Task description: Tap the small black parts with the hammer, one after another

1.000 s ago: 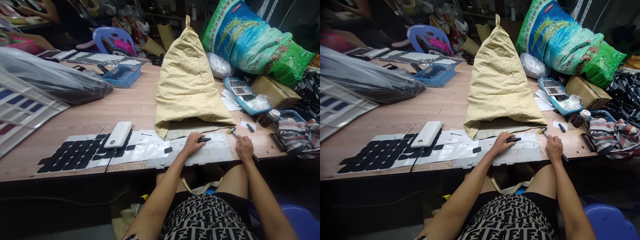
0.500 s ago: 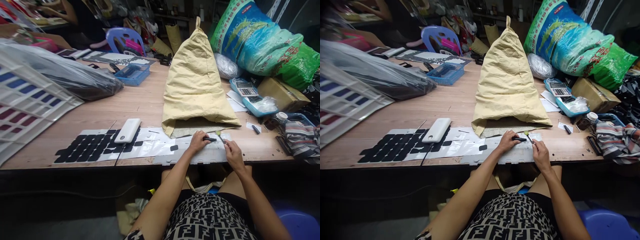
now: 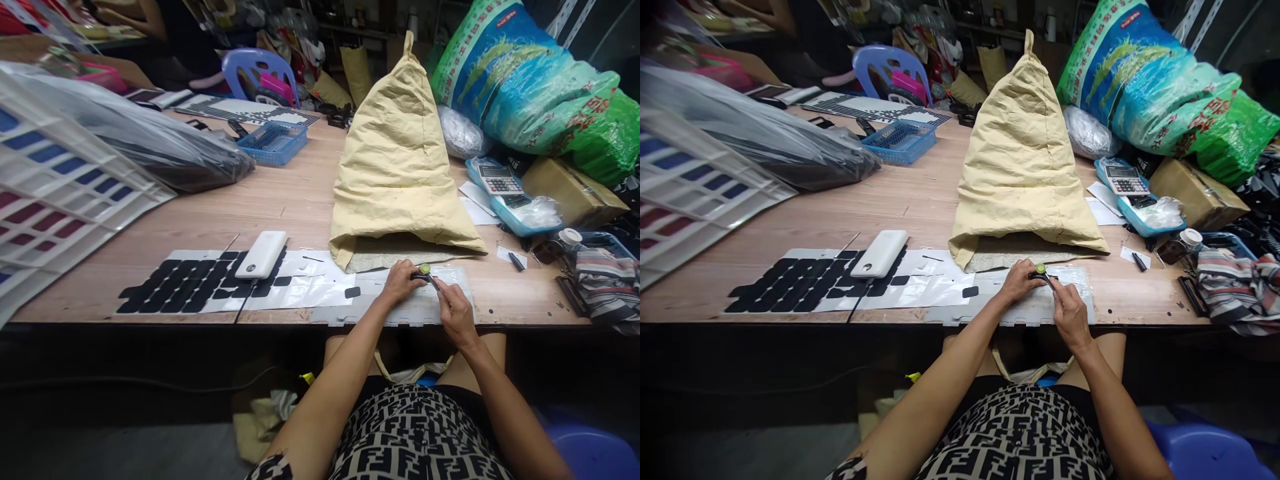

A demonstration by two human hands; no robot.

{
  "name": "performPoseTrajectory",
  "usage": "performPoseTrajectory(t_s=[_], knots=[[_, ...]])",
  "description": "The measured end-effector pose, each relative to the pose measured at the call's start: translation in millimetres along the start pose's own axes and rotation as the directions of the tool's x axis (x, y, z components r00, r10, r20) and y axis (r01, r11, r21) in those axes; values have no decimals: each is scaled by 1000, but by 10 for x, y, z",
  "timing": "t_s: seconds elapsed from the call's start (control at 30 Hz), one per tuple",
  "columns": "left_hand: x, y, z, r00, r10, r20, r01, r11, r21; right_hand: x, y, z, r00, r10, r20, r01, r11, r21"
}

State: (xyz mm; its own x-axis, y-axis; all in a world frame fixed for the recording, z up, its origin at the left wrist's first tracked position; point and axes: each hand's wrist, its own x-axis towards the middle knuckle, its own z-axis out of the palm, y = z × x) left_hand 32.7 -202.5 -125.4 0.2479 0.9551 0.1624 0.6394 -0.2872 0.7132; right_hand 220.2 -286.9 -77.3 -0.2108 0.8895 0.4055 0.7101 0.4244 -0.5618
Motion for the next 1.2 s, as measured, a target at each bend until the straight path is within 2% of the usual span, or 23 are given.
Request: performPoseTrajectory(t_s=[0.2,0.3,0.43,0.63,0.77,0.83,0.93,1.03,1.13,1.2], knots=[[4,-16,23,1000,5,-20,-6,1000,-19,-49,117,95,999,18,39,-16,997,-70],[0,-18,39,999,-8,-43,6,999,-40,-28,123,61,999,19,31,-17,998,-68],[0,-30,62,998,-23,-60,20,998,-58,-20,93,-13,999,20,-37,-22,998,-52],[6,-48,81,997,-20,-77,16,998,-55,-85,169,-9,999,47,2,-47,996,-82],[10,-40,65,998,-28,-59,25,999,-41,-65,318,-115,995,81,-65,-85,994,-66],[3,-31,54,999,-22,-47,20,999,-37,-42,451,-230,986,109,-125,-123,986,-117],[-21,-25,50,999,-6,-39,4,999,-32,-28,723,-443,960,184,-210,-242,924,-296],[-40,-34,56,999,-8,-39,7,999,-32,-51,1008,-625,940,237,-245,-331,803,-495],[-36,-33,39,1000,-3,-23,2,999,-52,-89,1204,-699,934,238,-265,-355,700,-620],[-31,-15,-1,1000,4,10,-3,998,-61,-110,1265,-695,931,237,-277,-363,661,-656]])
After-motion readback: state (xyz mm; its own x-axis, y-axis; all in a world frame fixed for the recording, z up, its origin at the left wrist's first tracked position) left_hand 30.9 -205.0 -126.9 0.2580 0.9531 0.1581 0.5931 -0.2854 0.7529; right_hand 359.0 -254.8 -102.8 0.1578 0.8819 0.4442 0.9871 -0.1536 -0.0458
